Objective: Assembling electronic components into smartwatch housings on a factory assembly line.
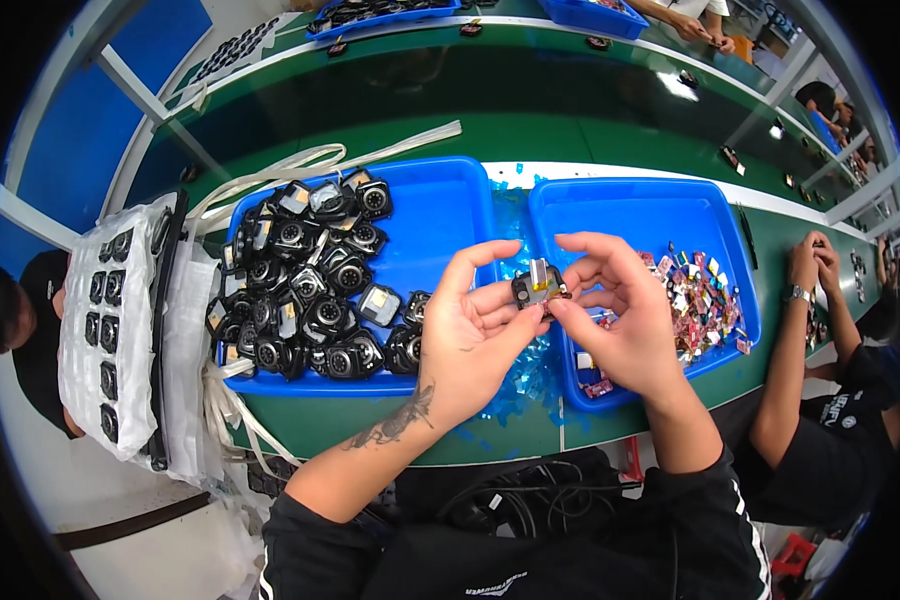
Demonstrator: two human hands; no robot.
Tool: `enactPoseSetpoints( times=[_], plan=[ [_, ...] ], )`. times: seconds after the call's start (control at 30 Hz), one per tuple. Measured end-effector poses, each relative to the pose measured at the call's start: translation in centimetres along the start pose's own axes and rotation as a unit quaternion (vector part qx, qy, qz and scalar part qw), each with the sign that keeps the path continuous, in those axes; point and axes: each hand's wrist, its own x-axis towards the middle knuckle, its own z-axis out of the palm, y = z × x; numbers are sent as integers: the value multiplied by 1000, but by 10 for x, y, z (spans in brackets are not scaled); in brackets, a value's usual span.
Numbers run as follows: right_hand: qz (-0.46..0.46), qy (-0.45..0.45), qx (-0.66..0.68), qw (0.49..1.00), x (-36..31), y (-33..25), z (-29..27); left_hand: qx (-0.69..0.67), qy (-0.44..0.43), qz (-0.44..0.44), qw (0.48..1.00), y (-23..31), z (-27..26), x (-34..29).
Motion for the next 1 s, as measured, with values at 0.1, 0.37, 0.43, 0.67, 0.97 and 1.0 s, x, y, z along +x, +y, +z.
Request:
enactPoseSetpoints(
  times=[0.1, 0.37, 0.43, 0.67, 0.97, 1.0],
  plan=[
    [-57, 15, -73, 996, -1, 5, 11, 20, 33, 8, 999, -5, -2, -1],
    [-14, -42, -2, 999, 99, 16, -35, 355, 52, 232, 904, -12, 5, -8],
    [29, 1, -115, 993, 159, 35, -53, 510, 5, 415, 753, -14, 1, -6],
    [118, 38, -381, 916, 212, 98, -60, 562, -82, 483, 666, -16, 1, -8],
    [-213, -210, -405, 864, 168, 29, 116, 488, -42, 510, 707, -21, -3, -8],
    [-217, -179, -383, 880, 165, 35, 122, 491, -29, 495, 717, -14, -3, -9]
  ],
)
